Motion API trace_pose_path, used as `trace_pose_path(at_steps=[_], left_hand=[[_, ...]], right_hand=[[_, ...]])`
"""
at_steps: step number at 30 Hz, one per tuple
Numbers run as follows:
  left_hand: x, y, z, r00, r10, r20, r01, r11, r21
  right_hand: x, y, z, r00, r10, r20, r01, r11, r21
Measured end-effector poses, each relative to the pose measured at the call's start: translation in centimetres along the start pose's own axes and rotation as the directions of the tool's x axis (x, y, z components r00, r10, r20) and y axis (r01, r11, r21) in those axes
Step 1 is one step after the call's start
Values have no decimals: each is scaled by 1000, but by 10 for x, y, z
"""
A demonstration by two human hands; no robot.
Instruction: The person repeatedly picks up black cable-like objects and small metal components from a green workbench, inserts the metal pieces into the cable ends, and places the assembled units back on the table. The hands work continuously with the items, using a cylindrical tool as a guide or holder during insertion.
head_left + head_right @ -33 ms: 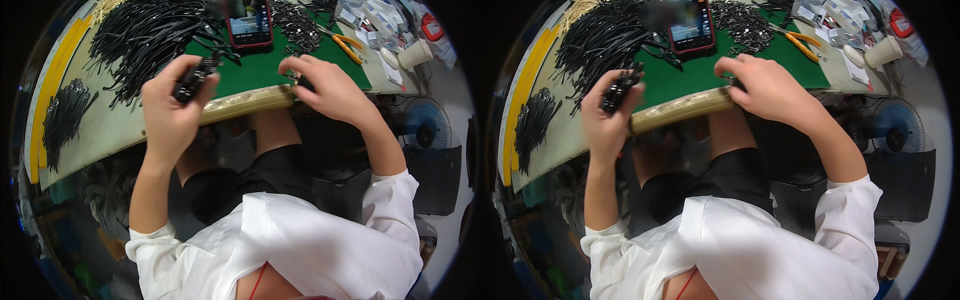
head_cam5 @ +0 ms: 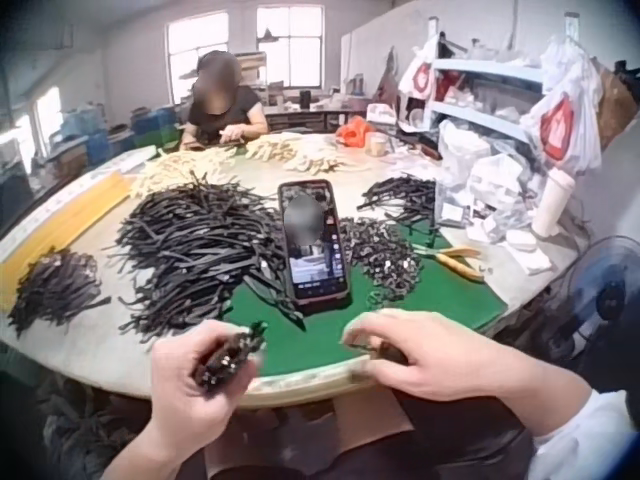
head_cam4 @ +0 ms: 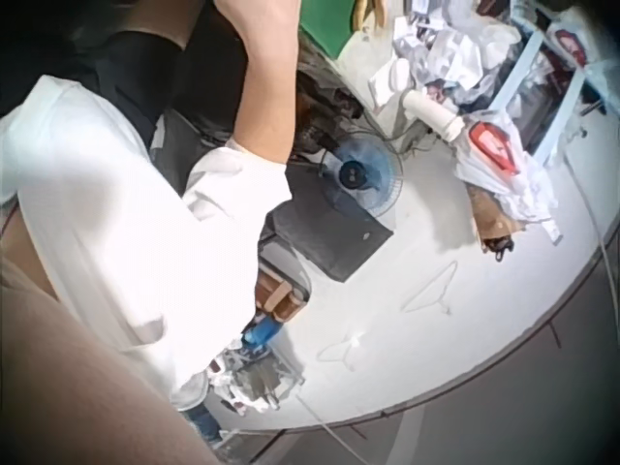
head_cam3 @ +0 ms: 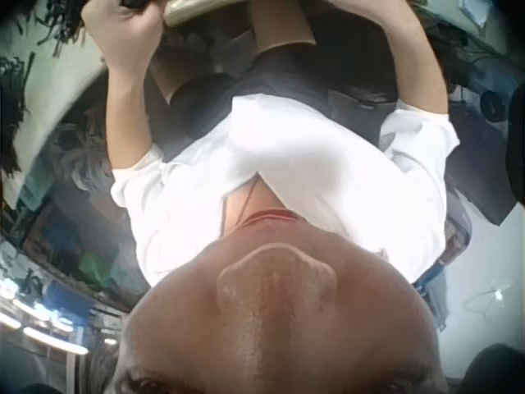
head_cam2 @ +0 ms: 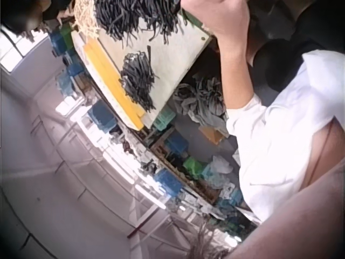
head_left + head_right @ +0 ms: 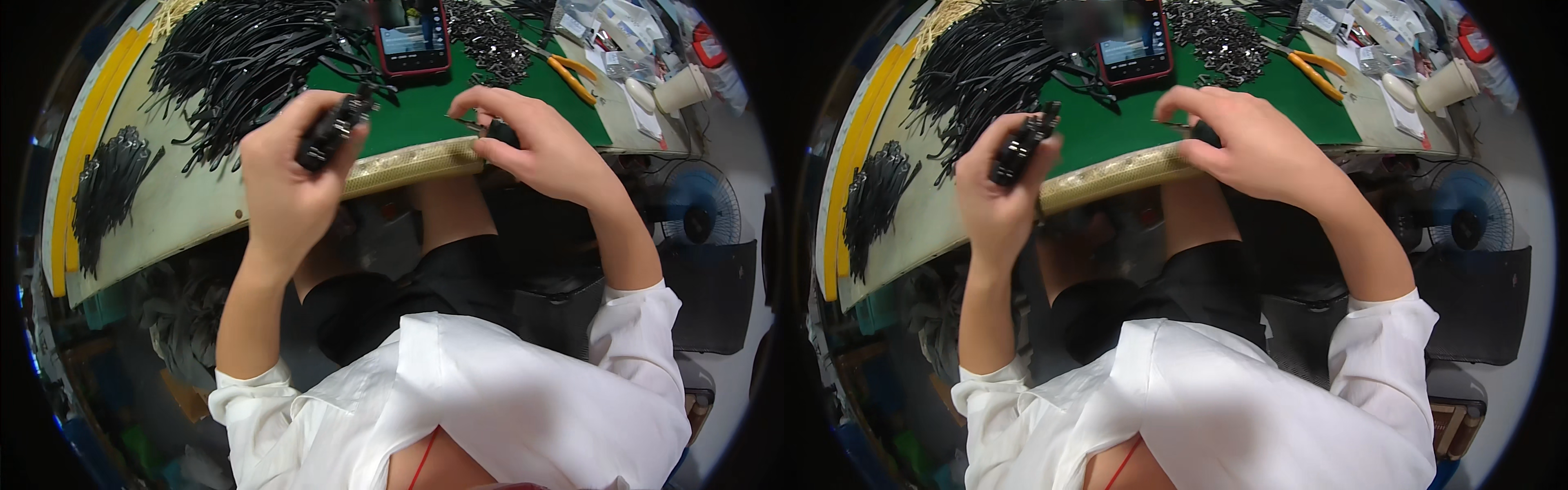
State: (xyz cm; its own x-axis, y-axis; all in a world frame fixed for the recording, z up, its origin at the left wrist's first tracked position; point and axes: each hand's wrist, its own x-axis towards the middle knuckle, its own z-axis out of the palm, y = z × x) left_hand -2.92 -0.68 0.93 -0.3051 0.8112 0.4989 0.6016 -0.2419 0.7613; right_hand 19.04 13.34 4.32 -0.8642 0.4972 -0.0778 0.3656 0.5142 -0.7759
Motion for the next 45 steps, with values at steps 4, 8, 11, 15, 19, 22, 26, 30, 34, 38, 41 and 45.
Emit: trace_pose_path(at_steps=[4,8,11,15,19,22,26,30,34,38,41,45], left_hand=[[-4,4,11,929,366,-50,-347,911,222],[-7,5,12,921,385,-58,-363,904,227],[-6,7,10,906,417,-72,-388,886,253],[-5,5,12,868,486,-99,-447,853,268],[-6,3,12,861,501,-87,-467,846,256],[-6,2,11,865,498,-63,-469,846,254],[-9,8,8,862,505,-50,-473,835,282],[-3,3,9,805,592,-37,-553,772,313],[-6,3,9,868,496,32,-477,814,333],[-11,1,10,935,341,95,-349,841,413],[-12,0,6,972,230,41,-219,836,504],[14,-29,-36,962,242,-130,-77,693,717]], right_hand=[[-7,-32,31,999,35,32,-47,674,738],[-7,-35,40,996,47,71,-85,600,795],[-6,-36,40,995,35,88,-92,576,813],[-8,-37,40,994,30,109,-108,529,842],[-10,-34,42,994,-1,109,-95,484,870],[-12,-35,41,995,-2,101,-86,508,857],[-11,-44,38,989,42,142,-145,480,865],[-10,-37,47,1000,23,-14,-4,623,782],[-6,-30,58,991,30,-130,62,761,646],[6,-17,77,881,-262,-393,274,961,-27],[3,-26,76,930,-188,-315,161,981,-110],[-8,-9,72,949,-123,-289,126,992,-9]])
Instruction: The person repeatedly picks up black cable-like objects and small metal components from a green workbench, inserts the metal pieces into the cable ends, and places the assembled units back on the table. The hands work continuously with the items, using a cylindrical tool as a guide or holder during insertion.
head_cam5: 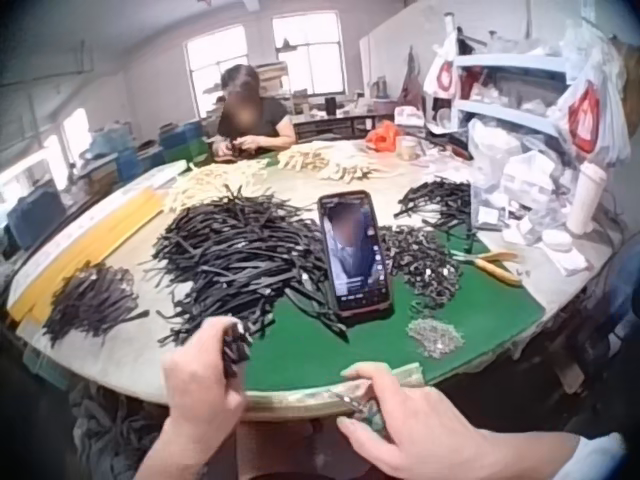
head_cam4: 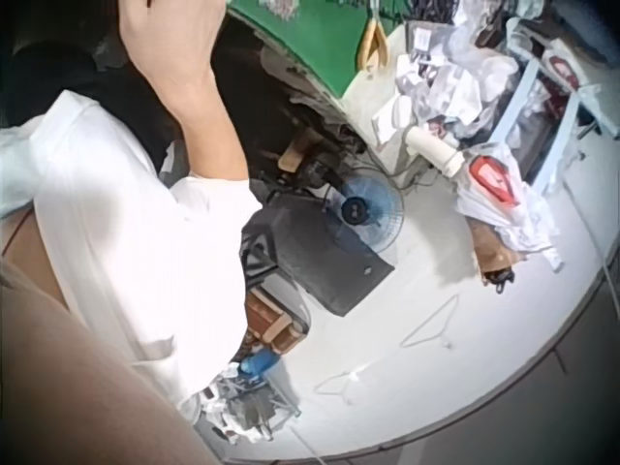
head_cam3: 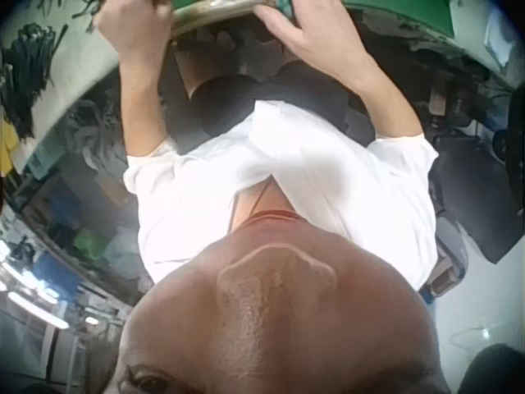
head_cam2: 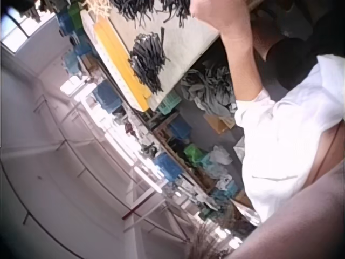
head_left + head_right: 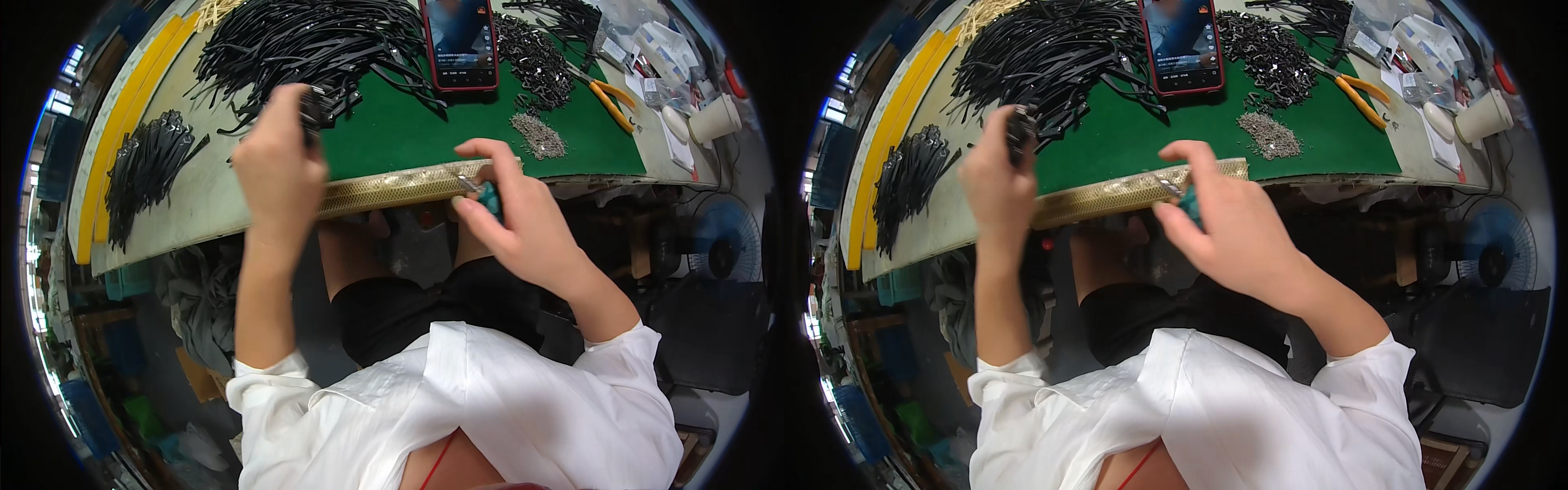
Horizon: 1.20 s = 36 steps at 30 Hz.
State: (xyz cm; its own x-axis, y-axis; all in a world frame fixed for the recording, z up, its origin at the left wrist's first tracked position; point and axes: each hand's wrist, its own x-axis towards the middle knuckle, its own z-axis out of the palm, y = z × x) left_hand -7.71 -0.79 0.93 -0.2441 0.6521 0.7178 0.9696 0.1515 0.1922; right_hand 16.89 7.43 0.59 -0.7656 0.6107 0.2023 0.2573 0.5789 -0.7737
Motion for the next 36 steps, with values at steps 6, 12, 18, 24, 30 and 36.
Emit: trace_pose_path(at_steps=[6,12,18,24,30,36], left_hand=[[34,-38,12,969,-122,214,140,988,-72],[72,-7,87,877,24,480,63,984,-165],[93,-5,109,650,77,756,212,937,-277],[84,-8,83,647,191,738,-30,974,-226],[58,8,45,647,272,712,-372,928,-16],[41,-5,13,553,306,775,-476,879,-7]], right_hand=[[-13,25,-32,981,189,42,-190,982,-3],[-9,14,-32,973,224,54,-229,969,95],[-14,19,-31,976,212,54,-216,972,94],[-14,19,-33,980,190,55,-192,980,53],[-17,26,-33,992,122,23,-123,992,40],[-18,20,-34,990,137,33,-138,990,38]])
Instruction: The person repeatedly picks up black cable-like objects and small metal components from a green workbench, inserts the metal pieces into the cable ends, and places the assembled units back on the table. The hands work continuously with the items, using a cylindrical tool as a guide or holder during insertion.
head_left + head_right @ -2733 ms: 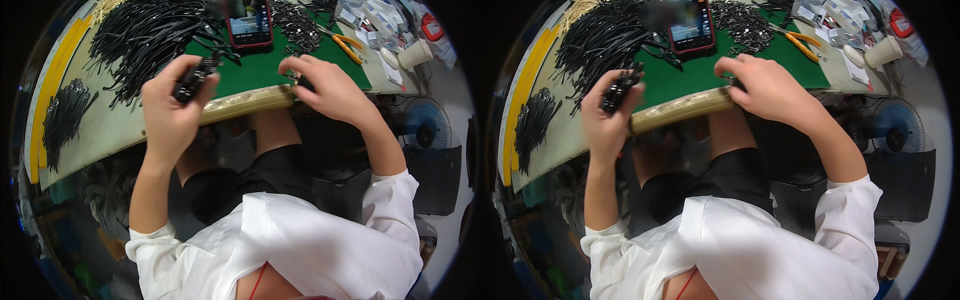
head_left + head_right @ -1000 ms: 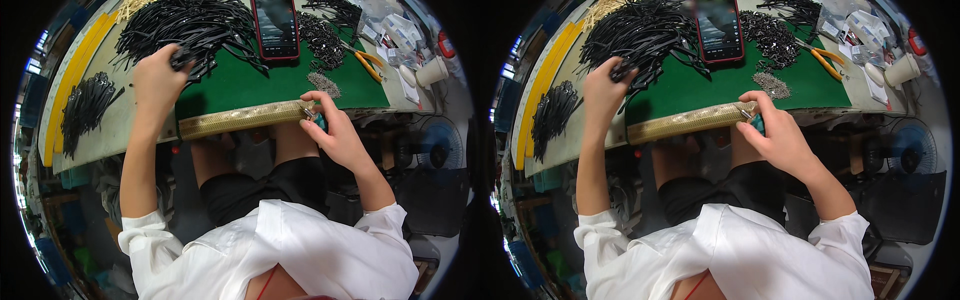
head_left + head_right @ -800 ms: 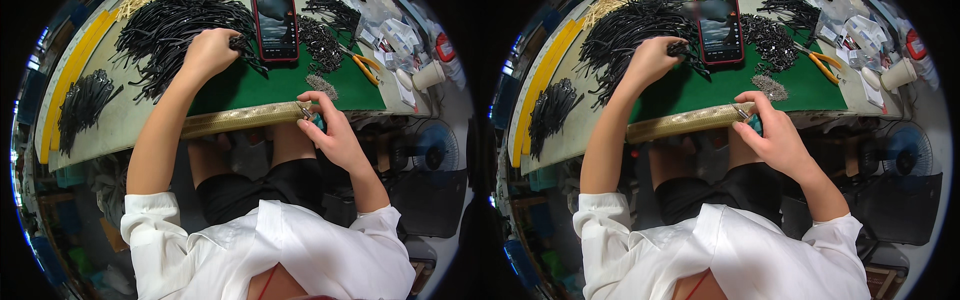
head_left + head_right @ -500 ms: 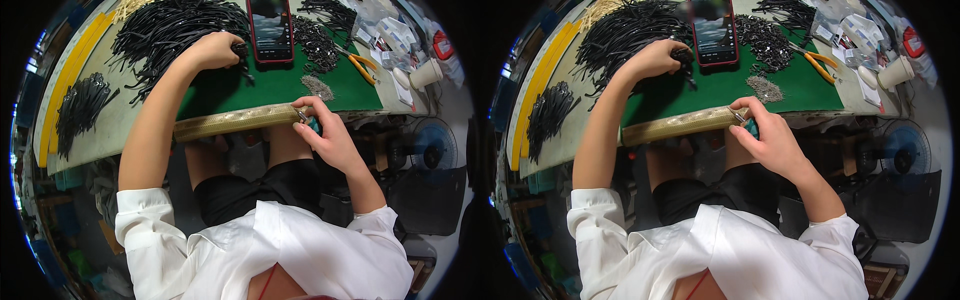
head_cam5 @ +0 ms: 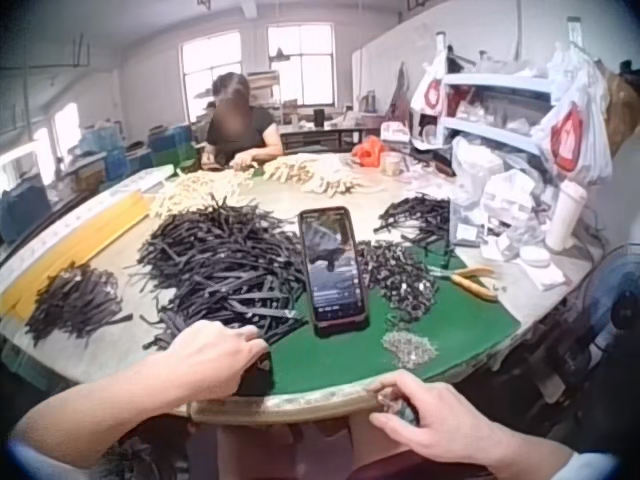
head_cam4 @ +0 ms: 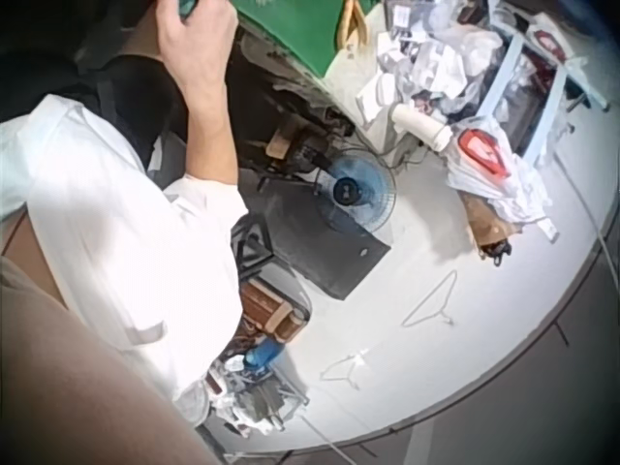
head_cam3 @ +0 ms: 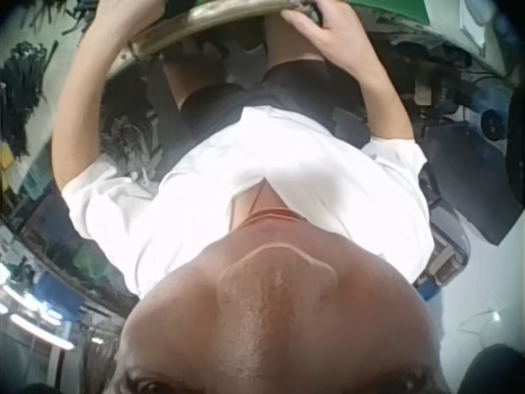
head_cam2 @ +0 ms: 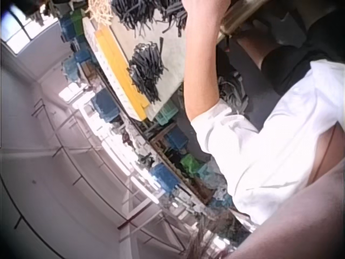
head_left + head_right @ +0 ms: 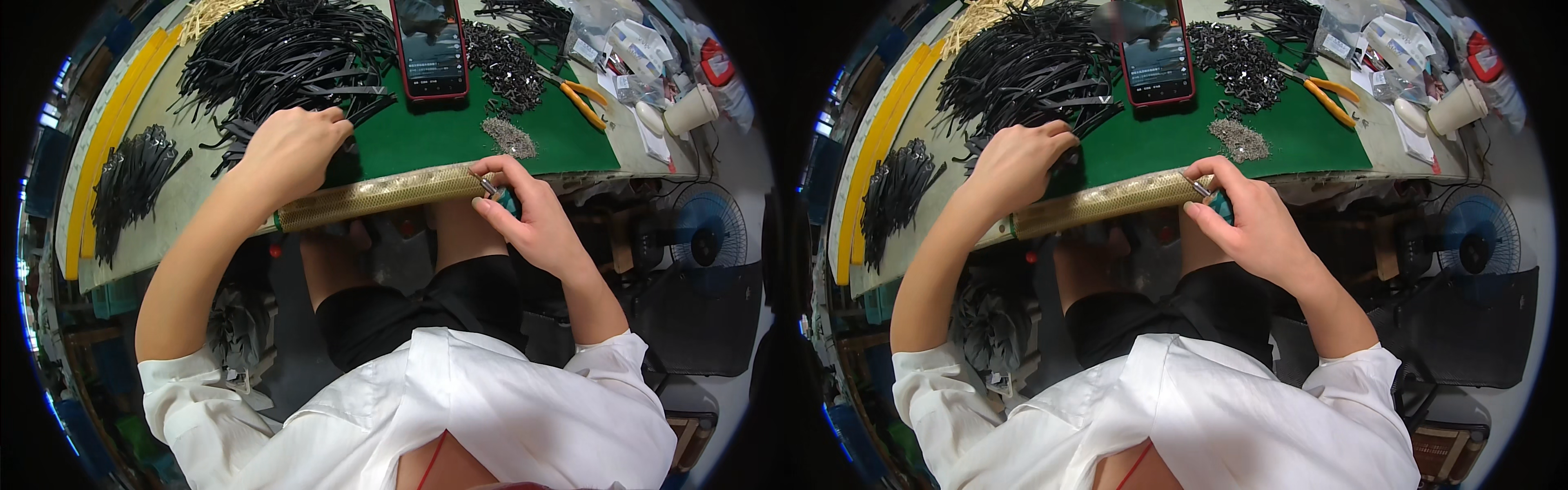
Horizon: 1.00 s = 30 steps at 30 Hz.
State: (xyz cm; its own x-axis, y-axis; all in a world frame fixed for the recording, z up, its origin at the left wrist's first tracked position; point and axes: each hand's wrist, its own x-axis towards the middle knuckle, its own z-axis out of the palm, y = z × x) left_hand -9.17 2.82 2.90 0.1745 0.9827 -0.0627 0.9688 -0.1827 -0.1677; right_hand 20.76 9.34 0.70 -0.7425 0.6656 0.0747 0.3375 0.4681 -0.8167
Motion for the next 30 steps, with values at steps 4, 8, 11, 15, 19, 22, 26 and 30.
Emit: trace_pose_path(at_steps=[4,8,11,15,19,22,26,30], left_hand=[[-21,-8,-3,999,31,25,-29,997,-65],[-17,-12,-5,986,-58,-154,21,972,-233],[12,-14,0,930,-163,-330,98,974,-205],[55,-24,8,955,-70,-289,83,996,31],[59,-40,15,926,-60,-372,34,996,-77],[54,-54,7,788,-87,-610,-33,983,-183],[32,-44,-25,738,-263,-622,-84,878,-472],[5,-17,-36,717,-388,-579,-191,690,-699]], right_hand=[[-1,3,-3,999,50,8,-50,999,16],[-1,6,-4,999,51,-17,-51,999,17],[2,7,-3,999,40,-16,-39,999,20],[4,5,-6,998,-10,-57,10,1000,3],[18,8,-21,983,-168,-69,156,976,-152],[55,9,-41,933,-361,5,338,869,-362],[106,9,-43,824,-546,150,516,614,-598],[133,19,-47,821,-539,189,525,579,-624]])
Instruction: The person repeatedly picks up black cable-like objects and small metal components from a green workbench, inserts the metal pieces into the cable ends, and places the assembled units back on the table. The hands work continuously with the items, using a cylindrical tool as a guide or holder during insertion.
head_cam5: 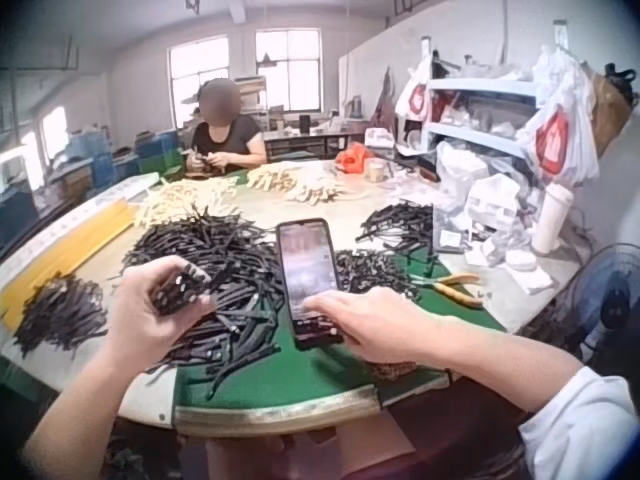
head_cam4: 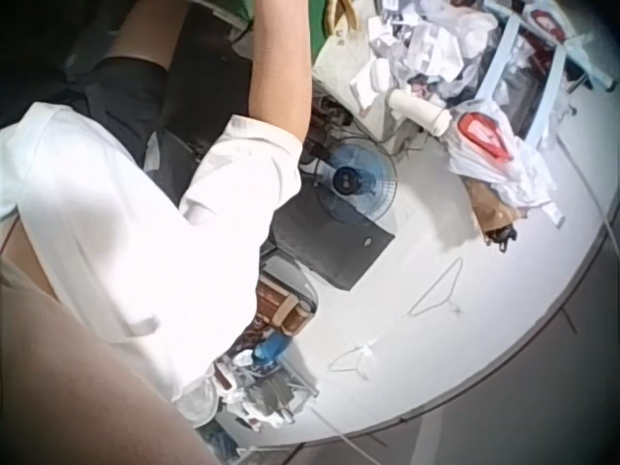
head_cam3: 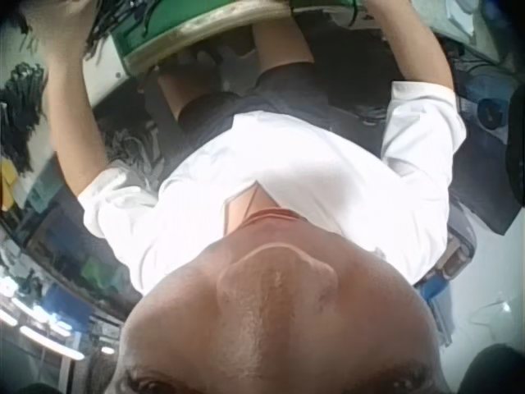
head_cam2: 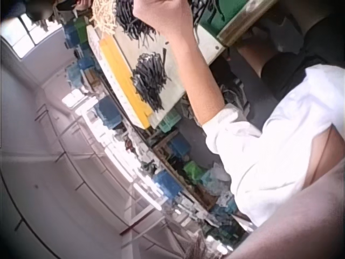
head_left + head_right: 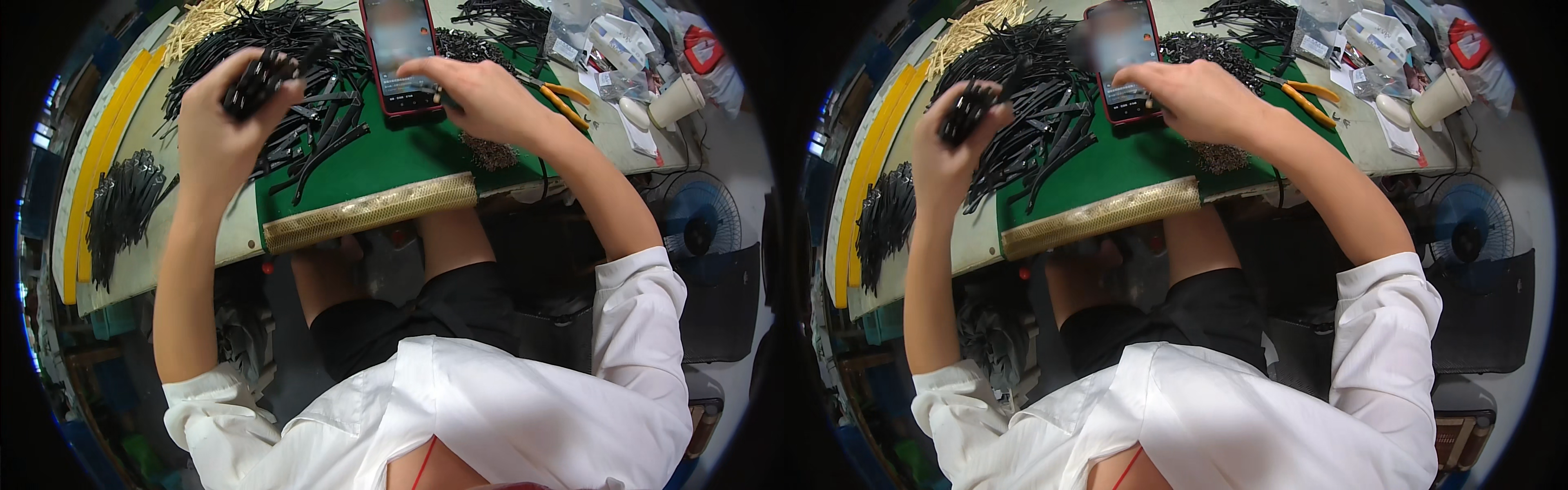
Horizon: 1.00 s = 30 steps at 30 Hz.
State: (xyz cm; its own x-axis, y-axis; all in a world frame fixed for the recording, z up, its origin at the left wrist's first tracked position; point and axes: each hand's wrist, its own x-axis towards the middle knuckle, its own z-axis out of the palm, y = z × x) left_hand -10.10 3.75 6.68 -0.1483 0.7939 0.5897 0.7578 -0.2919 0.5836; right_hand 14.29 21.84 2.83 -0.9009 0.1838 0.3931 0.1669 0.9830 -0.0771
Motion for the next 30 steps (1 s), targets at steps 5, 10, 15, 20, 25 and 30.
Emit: trace_pose_path(at_steps=[5,10,15,20,25,30], left_hand=[[-62,42,10,920,-375,112,387,834,-393],[-94,44,26,905,-354,237,425,793,-437],[-90,46,37,932,-327,156,360,791,-495],[-80,26,59,932,-331,-146,207,819,-535],[-76,19,65,949,-284,-138,202,882,-425],[-78,26,60,954,-282,-103,212,877,-432]], right_hand=[[0,34,-9,957,121,-265,-116,993,36],[-39,-4,-33,839,544,21,-488,733,473],[-90,-40,-31,799,523,297,-601,670,435],[-95,-44,-28,879,410,244,-470,832,294],[-95,-37,-26,886,356,298,-424,881,210],[-94,-39,-23,864,366,346,-436,887,150]])
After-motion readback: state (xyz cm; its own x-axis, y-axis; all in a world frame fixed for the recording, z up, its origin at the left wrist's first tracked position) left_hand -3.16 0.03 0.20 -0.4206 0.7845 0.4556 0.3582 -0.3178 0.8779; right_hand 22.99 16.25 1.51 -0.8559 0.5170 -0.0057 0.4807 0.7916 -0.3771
